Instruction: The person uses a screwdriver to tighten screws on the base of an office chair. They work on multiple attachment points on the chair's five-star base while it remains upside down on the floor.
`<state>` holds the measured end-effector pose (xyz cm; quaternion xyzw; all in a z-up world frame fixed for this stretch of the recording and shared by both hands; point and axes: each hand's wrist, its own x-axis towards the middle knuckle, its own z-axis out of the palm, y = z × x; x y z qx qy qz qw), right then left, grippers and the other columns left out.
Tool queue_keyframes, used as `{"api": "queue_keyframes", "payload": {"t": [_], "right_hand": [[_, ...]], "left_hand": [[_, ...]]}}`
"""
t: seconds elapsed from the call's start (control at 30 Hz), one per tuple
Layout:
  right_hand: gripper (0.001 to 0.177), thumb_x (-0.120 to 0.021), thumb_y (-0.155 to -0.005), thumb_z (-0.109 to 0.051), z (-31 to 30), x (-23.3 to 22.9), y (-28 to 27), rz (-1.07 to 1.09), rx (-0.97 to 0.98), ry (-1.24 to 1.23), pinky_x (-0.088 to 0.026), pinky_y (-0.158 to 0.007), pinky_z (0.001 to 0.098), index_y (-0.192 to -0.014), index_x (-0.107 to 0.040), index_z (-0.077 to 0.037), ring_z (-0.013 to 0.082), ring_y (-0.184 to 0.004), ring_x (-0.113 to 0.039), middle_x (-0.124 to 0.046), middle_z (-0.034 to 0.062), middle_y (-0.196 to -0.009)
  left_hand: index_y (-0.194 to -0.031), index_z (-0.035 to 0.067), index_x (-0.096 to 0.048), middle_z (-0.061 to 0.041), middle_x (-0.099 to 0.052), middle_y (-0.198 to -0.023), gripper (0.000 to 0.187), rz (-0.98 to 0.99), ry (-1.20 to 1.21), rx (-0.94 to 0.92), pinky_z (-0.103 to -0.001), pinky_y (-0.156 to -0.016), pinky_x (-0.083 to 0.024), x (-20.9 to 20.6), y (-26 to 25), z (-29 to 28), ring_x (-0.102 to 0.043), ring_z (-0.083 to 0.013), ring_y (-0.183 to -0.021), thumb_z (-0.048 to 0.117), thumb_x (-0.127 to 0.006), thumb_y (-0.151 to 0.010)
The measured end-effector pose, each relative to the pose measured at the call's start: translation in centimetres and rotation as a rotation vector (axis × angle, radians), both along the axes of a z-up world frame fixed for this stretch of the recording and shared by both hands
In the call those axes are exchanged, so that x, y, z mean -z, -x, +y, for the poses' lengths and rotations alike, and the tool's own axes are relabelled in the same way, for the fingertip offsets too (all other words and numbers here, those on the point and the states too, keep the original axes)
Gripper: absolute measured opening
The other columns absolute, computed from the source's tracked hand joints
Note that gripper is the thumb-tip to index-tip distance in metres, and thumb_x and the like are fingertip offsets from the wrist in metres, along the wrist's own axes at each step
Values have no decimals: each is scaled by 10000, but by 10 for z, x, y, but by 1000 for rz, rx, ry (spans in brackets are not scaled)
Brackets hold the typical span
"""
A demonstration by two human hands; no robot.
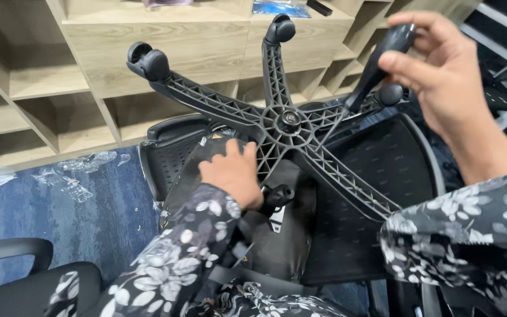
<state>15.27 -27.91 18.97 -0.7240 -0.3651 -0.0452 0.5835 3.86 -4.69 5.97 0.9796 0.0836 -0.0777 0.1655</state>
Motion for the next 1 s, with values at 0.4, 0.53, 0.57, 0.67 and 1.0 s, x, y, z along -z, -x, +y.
{"api": "queue_keyframes", "payload": {"t": [0.4,0.53,0.57,0.67,1.0], "right_hand": [[449,-748,-960,76,-24,50,-8,-80,5,76,-547,-978,243,-1380,-611,-2,87,-1065,-631,-643,33,-1165],[440,-740,-950,67,-24,54,5,-92,18,74,-555,-963,249,-1360,-600,-10,93,-1063,-641,-651,28,-1148],[434,-739,-964,68,-24,53,9,-103,25,60,-558,-985,255,-1368,-602,-9,97,-1080,-643,-650,28,-1138],[430,-738,-992,71,-19,49,18,-104,33,21,-564,-1019,265,-1390,-602,-20,95,-1066,-648,-645,25,-1122],[401,-751,-999,78,-6,45,42,-110,64,-10,-562,-1010,254,-1352,-589,-20,97,-1064,-661,-655,24,-1140]], "left_hand": [[-1329,162,-530,-82,-531,-1327,901,-1,-207,-123,-679,-993,-334,-5,-20,32,-576,-339,-1221,348,-967,-563],[-1145,121,-646,-111,-648,-1174,377,-199,-219,-163,-625,-993,-373,13,-25,46,-707,-350,-1000,190,-736,-786],[-1109,114,-658,-113,-662,-1140,312,-253,-228,-159,-619,-988,-378,18,-25,50,-713,-351,-971,162,-702,-804],[-1081,96,-667,-112,-677,-1090,249,-395,-282,-128,-594,-1017,-373,29,-25,57,-717,-332,-952,88,-658,-832],[-1144,64,-666,-133,-604,-1322,414,-1022,-502,169,-465,-1204,-342,38,-18,79,-432,-336,-1471,60,-730,-735]]}}
